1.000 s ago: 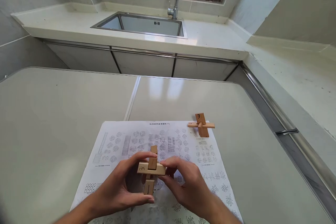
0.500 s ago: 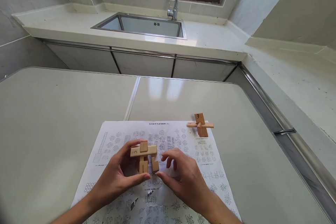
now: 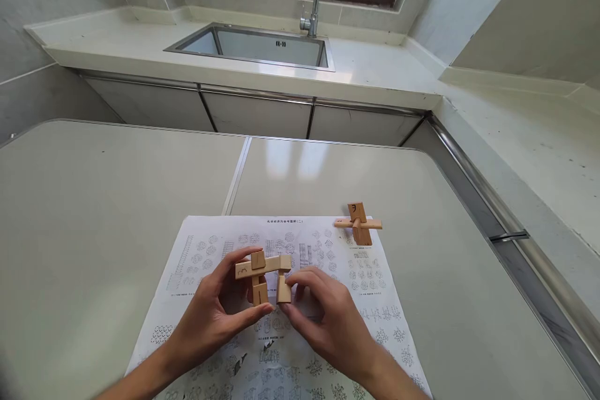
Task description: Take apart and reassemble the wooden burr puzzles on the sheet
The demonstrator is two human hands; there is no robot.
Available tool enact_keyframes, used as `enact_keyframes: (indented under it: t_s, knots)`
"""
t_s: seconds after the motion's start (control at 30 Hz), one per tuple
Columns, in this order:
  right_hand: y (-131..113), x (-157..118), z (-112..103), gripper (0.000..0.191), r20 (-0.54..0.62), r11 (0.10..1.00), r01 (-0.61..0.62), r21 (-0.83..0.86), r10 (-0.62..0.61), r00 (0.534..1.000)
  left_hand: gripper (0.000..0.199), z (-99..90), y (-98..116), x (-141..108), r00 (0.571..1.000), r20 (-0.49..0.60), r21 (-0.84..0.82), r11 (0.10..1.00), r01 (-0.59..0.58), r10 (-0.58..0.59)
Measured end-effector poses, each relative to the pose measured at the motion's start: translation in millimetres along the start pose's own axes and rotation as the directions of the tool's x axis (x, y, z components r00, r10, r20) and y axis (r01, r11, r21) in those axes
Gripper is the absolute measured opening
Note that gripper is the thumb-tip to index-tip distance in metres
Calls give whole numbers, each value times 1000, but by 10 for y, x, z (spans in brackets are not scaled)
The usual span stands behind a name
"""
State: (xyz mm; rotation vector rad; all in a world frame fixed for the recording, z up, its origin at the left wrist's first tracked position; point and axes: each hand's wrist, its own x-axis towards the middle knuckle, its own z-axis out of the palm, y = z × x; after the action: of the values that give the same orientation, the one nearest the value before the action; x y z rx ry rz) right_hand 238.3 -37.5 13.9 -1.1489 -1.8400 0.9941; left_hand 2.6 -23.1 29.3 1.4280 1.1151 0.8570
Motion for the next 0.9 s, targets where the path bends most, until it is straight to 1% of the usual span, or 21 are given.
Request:
enact_keyframes:
  t_s: [0.07,0.13,0.2,0.3,0.4,0.5,0.57,0.7,0.83,0.9]
  knots:
    - [-32,8,-53,15,52,968,-159,192,152,987,65,-5,0,-1,1000,8,4,1000,-6,5]
    - [-47,11,-98,19,125,887,-289,361,260,957,66,-8,4,-5,1000,13,-15,1000,-7,7]
    - [-40,7,-127,23,202,786,-379,488,321,925,66,-7,8,-13,1000,17,-36,999,-5,5]
    - [4,-6,-138,31,301,656,-451,605,336,893,66,-8,11,-27,999,46,-63,998,-3,6]
    - [53,-23,-127,48,352,586,-459,668,295,888,67,-17,7,-31,995,95,-77,997,-19,26]
    - [79,-45,-121,68,400,574,-474,667,260,879,70,-25,-4,-27,984,169,-78,996,-46,59]
    - [80,-63,-123,74,445,577,-499,647,245,861,71,-26,-8,-25,964,252,-108,993,-53,79]
    - [48,-92,-131,78,528,598,-539,593,216,821,71,-23,15,-26,908,404,-160,986,-51,112]
    - [-3,-102,-126,77,597,619,-560,550,177,782,72,-26,38,-18,857,499,-126,989,-77,130]
    - [-12,-108,-114,80,623,629,-569,529,167,764,72,-29,30,-16,832,539,-117,990,-75,127]
